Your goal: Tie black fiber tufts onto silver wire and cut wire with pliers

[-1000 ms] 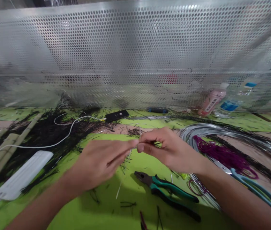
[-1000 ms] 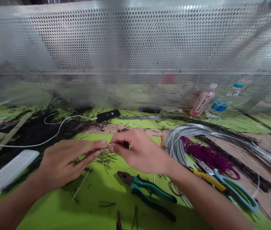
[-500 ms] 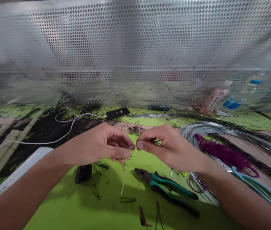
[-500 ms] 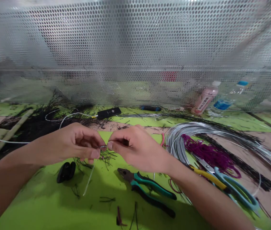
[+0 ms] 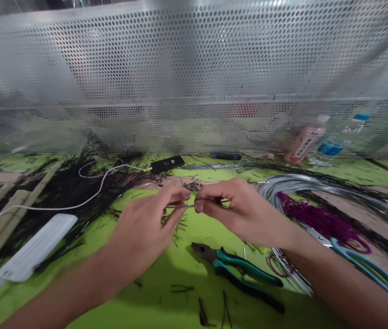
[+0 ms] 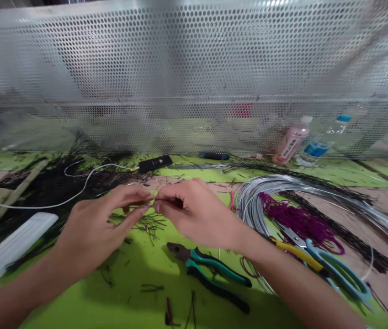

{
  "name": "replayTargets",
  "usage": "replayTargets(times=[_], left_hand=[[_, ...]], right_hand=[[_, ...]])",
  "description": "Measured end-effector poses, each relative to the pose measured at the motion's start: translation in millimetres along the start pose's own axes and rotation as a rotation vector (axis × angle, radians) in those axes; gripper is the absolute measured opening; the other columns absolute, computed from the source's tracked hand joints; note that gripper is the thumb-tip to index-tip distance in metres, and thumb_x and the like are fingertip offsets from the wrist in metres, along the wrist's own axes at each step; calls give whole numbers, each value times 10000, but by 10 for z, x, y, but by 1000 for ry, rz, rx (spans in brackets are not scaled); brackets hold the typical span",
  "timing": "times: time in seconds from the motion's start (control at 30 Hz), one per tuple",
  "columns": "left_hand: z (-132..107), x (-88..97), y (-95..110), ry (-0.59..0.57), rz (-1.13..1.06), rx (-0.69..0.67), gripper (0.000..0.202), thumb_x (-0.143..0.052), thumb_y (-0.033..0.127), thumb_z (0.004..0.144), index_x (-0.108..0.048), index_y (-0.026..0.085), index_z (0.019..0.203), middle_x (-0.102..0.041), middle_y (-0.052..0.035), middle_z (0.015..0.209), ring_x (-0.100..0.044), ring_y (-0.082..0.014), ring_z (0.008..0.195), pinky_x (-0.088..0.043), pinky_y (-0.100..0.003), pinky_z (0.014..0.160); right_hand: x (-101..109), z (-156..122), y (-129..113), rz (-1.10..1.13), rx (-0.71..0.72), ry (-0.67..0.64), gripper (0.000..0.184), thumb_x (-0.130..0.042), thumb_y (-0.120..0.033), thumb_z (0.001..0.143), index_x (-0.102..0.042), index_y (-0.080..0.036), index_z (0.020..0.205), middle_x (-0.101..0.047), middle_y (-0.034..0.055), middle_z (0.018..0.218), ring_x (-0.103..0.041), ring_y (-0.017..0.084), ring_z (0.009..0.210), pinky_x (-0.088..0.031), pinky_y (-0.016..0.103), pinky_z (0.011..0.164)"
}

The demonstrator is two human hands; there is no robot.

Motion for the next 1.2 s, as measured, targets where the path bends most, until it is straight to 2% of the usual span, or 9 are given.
replayTargets(times=[0.13, 0.27, 0.37, 0.53, 0.67, 0.83, 1.0, 1.1, 1.2], left_hand=[[8, -31, -171, -102, -479, 340, 390, -760, 286, 878, -619, 266, 1241, -821, 7, 955, -798, -191, 877, -643, -179, 636], [-55, 6, -193, 43, -575, 395, 460, -810, 268, 836, -634, 236, 1259, -818, 20, 845, -799, -177, 784, -654, -171, 635], [-94, 48, -114, 176, -411, 263, 319, -811, 209, 841, -704, 245, 1139, -816, 38, 852, -793, -156, 744, -664, -186, 658], [-151, 100, 119, 368, -75, -293, 158, -742, 103, 889, -742, 229, 983, -817, 30, 879, -790, -151, 769, -670, -231, 692], [-163, 77, 196, 256, 59, -554, 161, -691, 49, 895, -747, 151, 1006, -819, -51, 960, -788, -180, 905, -655, -261, 820], [69, 75, -125, -237, -344, 84, 165, -605, 271, 983, -753, 250, 1054, -804, 38, 883, -768, -116, 763, -611, -161, 668], [163, -9, -168, -585, -528, 268, 129, -643, 345, 957, -743, 264, 966, -758, 67, 768, -710, -91, 650, -542, -151, 573], [201, -8, -132, -534, -387, 206, 39, -709, 266, 894, -731, 244, 871, -731, 78, 706, -669, -88, 594, -496, -166, 526], [182, 106, 51, -252, -11, -121, 123, -693, 151, 873, -680, 205, 763, -689, 66, 622, -614, -101, 508, -447, -229, 491]], right_hand=[[-2, 27, 19, -22, -8, 0, 263, -549, -268, 967, -674, -162, 761, -493, -52, 619, -347, 86, 573, -251, 290, 539], [6, 31, -3, -27, -13, 13, 268, -547, -264, 963, -668, -160, 748, -479, -52, 619, -337, 87, 580, -247, 293, 540], [19, 17, -25, 4, -16, 20, 257, -549, -255, 955, -665, -156, 748, -461, -53, 623, -330, 86, 582, -250, 287, 530], [29, 7, -29, 74, -17, 5, 256, -548, -267, 962, -659, -152, 762, -469, -51, 634, -339, 85, 577, -261, 274, 521], [39, 15, 6, 56, -15, 9, 250, -562, -259, 957, -639, -158, 742, -443, -55, 625, -335, 85, 585, -262, 271, 532], [43, 4, -9, 20, 3, 4, 238, -581, -268, 953, -661, -168, 753, -440, -58, 613, -344, 86, 580, -266, 275, 536], [39, -20, -54, 10, 11, 8, 242, -564, -260, 958, -673, -167, 764, -496, -44, 647, -394, 90, 615, -285, 275, 556], [16, -28, -45, 8, -13, -22, 239, -570, -256, 950, -651, -170, 742, -461, -49, 634, -372, 88, 608, -277, 275, 549], [11, -37, -49, 40, -29, -43, 259, -571, -255, 946, -602, -172, 702, -401, -52, 625, -337, 89, 608, -270, 272, 546]])
Point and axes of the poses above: each hand's wrist, its own z-axis towards the middle knuckle, its own x-axis out of the back of the hand, y = z × x, the point moved 6 cm from there along z, towards the middle knuckle
